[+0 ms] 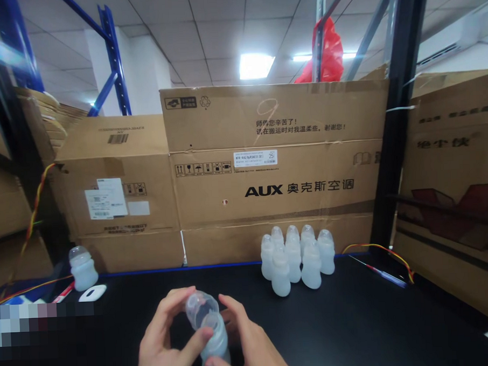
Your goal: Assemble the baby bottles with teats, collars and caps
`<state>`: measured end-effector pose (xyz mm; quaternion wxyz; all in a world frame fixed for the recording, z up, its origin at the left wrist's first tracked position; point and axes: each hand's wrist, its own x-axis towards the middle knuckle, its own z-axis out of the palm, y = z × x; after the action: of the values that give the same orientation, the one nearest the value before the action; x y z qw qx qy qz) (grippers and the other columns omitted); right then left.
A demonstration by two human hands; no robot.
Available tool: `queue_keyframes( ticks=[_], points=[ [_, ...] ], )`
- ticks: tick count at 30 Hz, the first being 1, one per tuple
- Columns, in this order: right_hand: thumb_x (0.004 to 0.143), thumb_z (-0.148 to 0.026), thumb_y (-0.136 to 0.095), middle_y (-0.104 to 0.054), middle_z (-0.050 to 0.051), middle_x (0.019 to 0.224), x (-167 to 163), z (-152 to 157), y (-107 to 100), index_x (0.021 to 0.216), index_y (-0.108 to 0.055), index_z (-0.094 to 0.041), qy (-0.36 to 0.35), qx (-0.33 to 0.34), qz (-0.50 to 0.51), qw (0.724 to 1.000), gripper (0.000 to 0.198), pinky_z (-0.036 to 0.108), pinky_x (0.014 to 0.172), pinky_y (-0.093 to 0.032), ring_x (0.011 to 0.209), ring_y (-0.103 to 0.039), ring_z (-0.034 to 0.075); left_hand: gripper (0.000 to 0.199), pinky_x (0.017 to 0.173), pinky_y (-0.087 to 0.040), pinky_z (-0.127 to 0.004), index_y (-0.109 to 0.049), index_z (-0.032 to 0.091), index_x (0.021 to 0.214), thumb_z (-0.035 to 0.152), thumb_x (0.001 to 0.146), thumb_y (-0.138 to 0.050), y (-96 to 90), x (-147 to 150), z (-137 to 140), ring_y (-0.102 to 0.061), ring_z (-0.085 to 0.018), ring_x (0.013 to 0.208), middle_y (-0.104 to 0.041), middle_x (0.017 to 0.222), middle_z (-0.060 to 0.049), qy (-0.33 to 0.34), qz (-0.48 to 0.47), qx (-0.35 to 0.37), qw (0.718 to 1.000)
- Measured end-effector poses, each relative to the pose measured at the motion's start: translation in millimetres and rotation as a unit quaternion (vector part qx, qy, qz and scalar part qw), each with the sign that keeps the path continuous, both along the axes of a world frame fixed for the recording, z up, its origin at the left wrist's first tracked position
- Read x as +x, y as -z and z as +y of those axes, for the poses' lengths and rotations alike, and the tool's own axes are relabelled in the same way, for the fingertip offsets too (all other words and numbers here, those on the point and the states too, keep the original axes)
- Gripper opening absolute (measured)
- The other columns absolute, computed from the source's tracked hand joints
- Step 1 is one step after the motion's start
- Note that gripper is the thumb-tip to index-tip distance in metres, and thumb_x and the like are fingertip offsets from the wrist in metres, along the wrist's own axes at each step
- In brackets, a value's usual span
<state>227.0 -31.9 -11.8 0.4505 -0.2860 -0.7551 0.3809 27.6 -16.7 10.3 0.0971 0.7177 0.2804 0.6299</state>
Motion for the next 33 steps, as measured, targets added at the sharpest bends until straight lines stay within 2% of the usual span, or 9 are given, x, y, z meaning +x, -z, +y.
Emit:
queue_keyframes(
  ticks=[2, 4, 8, 11, 16, 19, 22, 26, 33],
  points=[
    [0.087, -0.019, -0.076, -0.073, 0.011, 0.131, -1, -1, 1, 0.156, -0.029, -0.030, 0.007, 0.006, -0.008, 1.000, 0.083, 0.042, 0.103, -0.056, 0.113, -0.074, 0.027, 0.047, 0.078, -0.064, -0.031, -0.067, 0.031, 0.127, 0.034, 0.085, -0.086, -2.9, -1, 2, -0.074, -0.020, 0.087, -0.074, 0.103, -0.003, 0.037, 0.071, 0.005, 0.997],
    [0.086, -0.012, -0.074, -0.073, 0.008, 0.128, -1, -1, 5, 0.161, -0.020, -0.033, 0.015, 0.023, -0.013, 1.000, 0.094, 0.038, 0.100, -0.057, 0.109, -0.076, 0.024, 0.048, 0.077, -0.064, -0.031, -0.068, 0.030, 0.127, 0.024, 0.082, -0.085, -7.0, -2, 2, -0.073, -0.020, 0.086, -0.073, 0.100, -0.003, 0.068, 0.116, 0.000, 0.991],
    [0.089, -0.011, -0.073, -0.074, 0.005, 0.125, -2, 2, 14, 0.166, 0.002, -0.042, 0.014, 0.084, 0.005, 0.996, 0.112, 0.036, 0.096, -0.059, 0.107, -0.076, 0.023, 0.047, 0.075, -0.062, -0.031, -0.069, 0.030, 0.125, 0.023, 0.081, -0.084, -11.9, -4, 2, -0.072, -0.019, 0.083, -0.072, 0.094, -0.001, 0.049, 0.133, -0.020, 0.990],
    [0.091, -0.014, -0.073, -0.074, 0.003, 0.128, -1, 1, 15, 0.167, -0.008, -0.047, 0.030, 0.104, -0.019, 0.994, 0.105, 0.039, 0.095, -0.061, 0.103, -0.077, 0.023, 0.040, 0.073, -0.060, -0.031, -0.068, 0.029, 0.124, 0.029, 0.086, -0.081, -8.0, -7, 2, -0.073, -0.020, 0.082, -0.074, 0.093, -0.001, 0.047, 0.140, -0.030, 0.988],
    [0.091, -0.019, -0.074, -0.072, 0.004, 0.133, 1, -5, 7, 0.165, -0.024, -0.048, 0.060, 0.111, -0.051, 0.991, 0.094, 0.036, 0.089, -0.064, 0.099, -0.077, 0.023, 0.031, 0.074, -0.056, -0.032, -0.068, 0.028, 0.123, 0.034, 0.093, -0.073, 8.2, -5, 3, -0.070, -0.019, 0.079, -0.071, 0.090, -0.001, 0.100, 0.094, -0.054, 0.989],
    [0.091, -0.023, -0.076, -0.074, 0.005, 0.129, 1, -6, 6, 0.165, -0.026, -0.046, 0.089, 0.135, -0.072, 0.984, 0.092, 0.036, 0.087, -0.064, 0.095, -0.077, 0.023, 0.030, 0.077, -0.056, -0.032, -0.065, 0.030, 0.127, 0.037, 0.098, -0.068, 16.9, -1, 5, -0.069, -0.019, 0.082, -0.070, 0.094, -0.001, 0.133, 0.069, -0.065, 0.987],
    [0.091, -0.025, -0.077, -0.074, 0.005, 0.130, 2, -4, 11, 0.167, -0.016, -0.048, 0.117, 0.140, -0.078, 0.980, 0.100, 0.036, 0.081, -0.064, 0.094, -0.077, 0.024, 0.031, 0.079, -0.057, -0.032, -0.062, 0.031, 0.131, 0.041, 0.102, -0.063, 21.6, 2, 9, -0.071, -0.020, 0.087, -0.070, 0.102, -0.002, 0.163, 0.056, -0.081, 0.982],
    [0.094, -0.024, -0.075, -0.075, 0.004, 0.127, 4, -1, 16, 0.167, -0.005, -0.049, 0.105, 0.125, -0.060, 0.985, 0.104, 0.031, 0.072, -0.063, 0.092, -0.077, 0.022, 0.026, 0.080, -0.059, -0.030, -0.062, 0.032, 0.126, 0.045, 0.103, -0.062, 20.4, 3, 9, -0.072, -0.019, 0.090, -0.070, 0.105, -0.002, 0.184, 0.042, -0.101, 0.977],
    [0.098, -0.028, -0.071, -0.071, 0.007, 0.136, 6, -5, 6, 0.164, -0.026, -0.046, 0.109, 0.118, -0.094, 0.983, 0.082, 0.030, 0.069, -0.064, 0.084, -0.076, 0.020, 0.016, 0.079, -0.056, -0.028, -0.066, 0.029, 0.112, 0.029, 0.097, -0.070, 3.7, 2, 4, -0.069, -0.015, 0.083, -0.070, 0.093, 0.002, 0.148, 0.070, -0.106, 0.981]
  ],
)
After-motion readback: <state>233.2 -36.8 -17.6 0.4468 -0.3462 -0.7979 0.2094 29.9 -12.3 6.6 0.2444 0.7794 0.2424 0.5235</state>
